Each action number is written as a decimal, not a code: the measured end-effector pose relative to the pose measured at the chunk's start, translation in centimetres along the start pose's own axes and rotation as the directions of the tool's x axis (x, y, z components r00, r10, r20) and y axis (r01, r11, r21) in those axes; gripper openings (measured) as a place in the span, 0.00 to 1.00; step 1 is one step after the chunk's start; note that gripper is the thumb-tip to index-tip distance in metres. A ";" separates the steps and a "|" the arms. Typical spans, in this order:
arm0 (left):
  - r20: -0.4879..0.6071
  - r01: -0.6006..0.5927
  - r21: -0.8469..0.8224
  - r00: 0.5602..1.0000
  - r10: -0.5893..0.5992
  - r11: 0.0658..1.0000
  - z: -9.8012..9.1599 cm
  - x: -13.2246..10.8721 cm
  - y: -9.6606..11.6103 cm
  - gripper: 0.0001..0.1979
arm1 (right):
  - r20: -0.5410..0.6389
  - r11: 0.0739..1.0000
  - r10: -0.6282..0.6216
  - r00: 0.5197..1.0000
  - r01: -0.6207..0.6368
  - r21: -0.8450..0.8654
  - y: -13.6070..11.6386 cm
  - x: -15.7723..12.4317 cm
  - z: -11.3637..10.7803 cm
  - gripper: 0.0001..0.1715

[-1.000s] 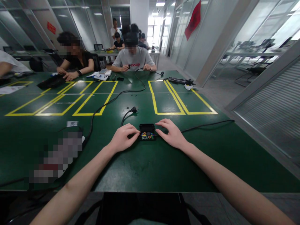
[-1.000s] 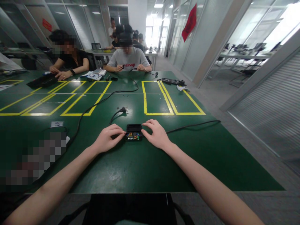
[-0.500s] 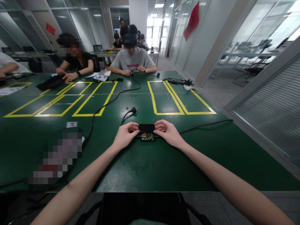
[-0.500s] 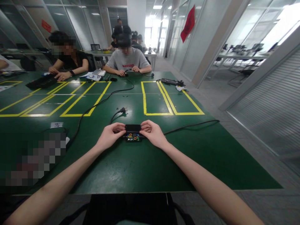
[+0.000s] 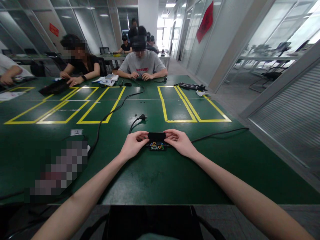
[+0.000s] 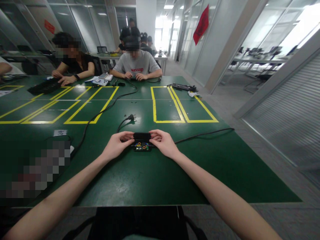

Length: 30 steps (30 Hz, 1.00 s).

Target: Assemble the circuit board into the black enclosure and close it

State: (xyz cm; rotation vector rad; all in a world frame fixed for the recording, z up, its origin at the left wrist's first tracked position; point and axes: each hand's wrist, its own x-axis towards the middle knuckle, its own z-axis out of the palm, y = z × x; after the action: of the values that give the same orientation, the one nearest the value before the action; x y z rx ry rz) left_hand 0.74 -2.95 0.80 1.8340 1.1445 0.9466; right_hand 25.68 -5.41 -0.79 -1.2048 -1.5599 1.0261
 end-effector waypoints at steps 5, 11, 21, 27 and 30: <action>-0.004 -0.020 0.019 1.000 0.020 1.000 -0.1 0.0 -0.1 0.14 | 0.002 1.000 -0.004 1.000 0.004 -0.015 -0.1 0.0 0.0 0.19; 0.043 -0.015 0.021 0.999 0.014 1.000 -0.5 -0.1 0.5 0.14 | 0.025 0.999 -0.023 0.999 0.024 -0.037 -0.8 -0.3 -0.2 0.16; 0.139 -0.095 0.123 0.987 0.077 0.988 -0.9 -1.0 1.5 0.12 | 0.228 0.884 -0.268 0.936 0.333 -0.328 -1.8 -1.2 -0.8 0.08; 0.241 -0.297 0.314 0.944 0.227 0.902 -0.5 -1.1 1.3 0.13 | 0.268 0.805 -0.263 0.927 0.364 -0.469 -1.8 -1.2 -0.7 0.11; 0.282 -0.358 0.443 0.926 0.251 0.822 -0.2 -1.1 1.5 0.15 | 0.296 0.820 -0.250 0.922 0.364 -0.441 -2.2 -1.4 -0.8 0.10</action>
State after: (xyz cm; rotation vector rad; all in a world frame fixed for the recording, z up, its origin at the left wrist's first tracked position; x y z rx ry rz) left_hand 0.72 -4.40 1.98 2.5266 1.0317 0.6371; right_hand 26.10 -7.07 1.30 -1.1280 -2.2076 0.5761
